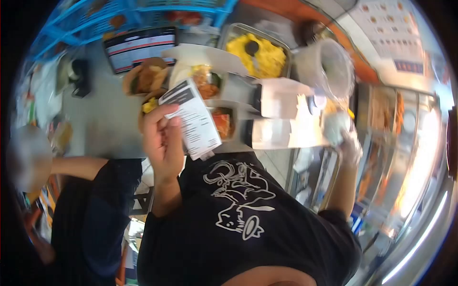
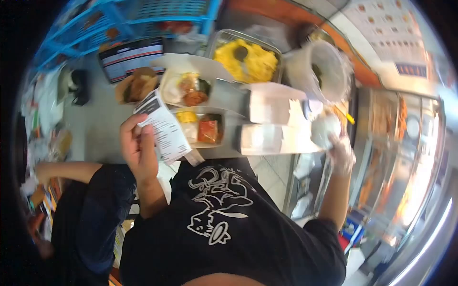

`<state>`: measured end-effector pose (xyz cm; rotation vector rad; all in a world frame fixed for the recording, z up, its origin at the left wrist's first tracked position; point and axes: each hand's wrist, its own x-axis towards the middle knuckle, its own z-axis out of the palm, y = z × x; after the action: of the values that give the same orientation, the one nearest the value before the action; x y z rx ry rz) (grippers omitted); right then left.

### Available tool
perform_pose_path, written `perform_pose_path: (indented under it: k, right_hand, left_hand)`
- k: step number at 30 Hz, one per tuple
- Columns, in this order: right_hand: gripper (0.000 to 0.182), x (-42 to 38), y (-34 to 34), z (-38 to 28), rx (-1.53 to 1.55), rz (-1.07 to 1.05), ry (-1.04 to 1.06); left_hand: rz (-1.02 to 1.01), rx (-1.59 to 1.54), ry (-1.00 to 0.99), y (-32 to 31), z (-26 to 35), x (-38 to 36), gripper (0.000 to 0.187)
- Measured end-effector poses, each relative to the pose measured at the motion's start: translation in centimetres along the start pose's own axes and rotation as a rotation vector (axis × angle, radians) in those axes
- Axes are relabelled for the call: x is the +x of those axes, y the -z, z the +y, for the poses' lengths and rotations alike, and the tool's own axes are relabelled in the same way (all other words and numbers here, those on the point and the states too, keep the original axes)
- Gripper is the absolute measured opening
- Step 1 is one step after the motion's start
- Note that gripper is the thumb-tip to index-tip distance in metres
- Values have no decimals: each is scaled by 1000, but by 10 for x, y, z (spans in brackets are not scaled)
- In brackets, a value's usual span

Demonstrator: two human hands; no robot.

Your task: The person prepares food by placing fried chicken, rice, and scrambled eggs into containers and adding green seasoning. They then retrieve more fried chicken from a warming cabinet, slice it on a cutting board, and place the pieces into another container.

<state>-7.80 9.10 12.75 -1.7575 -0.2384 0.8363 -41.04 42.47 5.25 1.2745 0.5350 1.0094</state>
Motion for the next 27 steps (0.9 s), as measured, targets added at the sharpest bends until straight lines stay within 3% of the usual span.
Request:
perform_pose_path:
  k: [1, 2, 3, 5, 7, 9, 12, 13, 15, 17, 19, 20, 21, 23, 24, 25, 27]
  right_hand:
    - [72, 25, -4, -7, -289, 51, 111]
    - [69, 44, -28, -40, -538, -79, 57]
    - [66, 58, -39, -45, -841, -41, 47]
    - [66, 97, -63, -44, -1171, -208, -74]
    - [64, 127, -89, -25, -1157, -433, -111]
    - [62, 152, -95, 2, -1151, -629, -145]
    - [55, 192, -64, 99, -861, -602, -145]
    - [55, 193, -71, 104, -859, -620, -135]
    - [52, 189, -84, 113, -196, -512, -544]
    - [53, 191, -96, 114, -231, -512, -608]
    - [55, 195, -112, 99, -1269, -659, -537]
    - [62, 192, -115, 92, -1421, -634, -431]
    - [62, 192, -108, 97, -1416, -626, -436]
    - [61, 193, -85, 109, -1389, -544, -120]
    - [67, 189, -84, 96, -1424, -570, -133]
    - [59, 179, -72, 87, -1457, -516, 42]
    - [42, 142, -58, 54, -1388, -412, 308]
  left_hand:
    - [-26, -16, 21, -5, -3, 1, 22]
    - [-44, 38, 70, -6, -3, 1, 23]
    - [-49, 107, 123, -3, -1, -2, 25]
    - [-48, 73, 107, -12, -4, -2, 24]
    - [-63, 65, 193, -11, -4, -3, 23]
    - [-11, 13, 155, -23, -6, -2, 24]
    - [-1, 39, 175, -26, -3, -5, 24]
    - [14, 54, 157, -28, -4, -6, 24]
    - [32, 73, 138, -32, -3, -8, 24]
    - [56, 81, 142, -37, -3, -10, 24]
    - [52, 106, 133, -38, -5, -13, 24]
    - [44, 121, 125, -39, -6, -14, 25]
    - [35, 118, 126, -43, -6, -15, 25]
    - [56, 56, 165, -52, -7, -17, 24]
    - [7, 123, 255, -51, -10, -23, 25]
    - [0, 118, 257, -56, -16, -32, 25]
    - [-336, 485, 274, -60, -34, -55, 29]
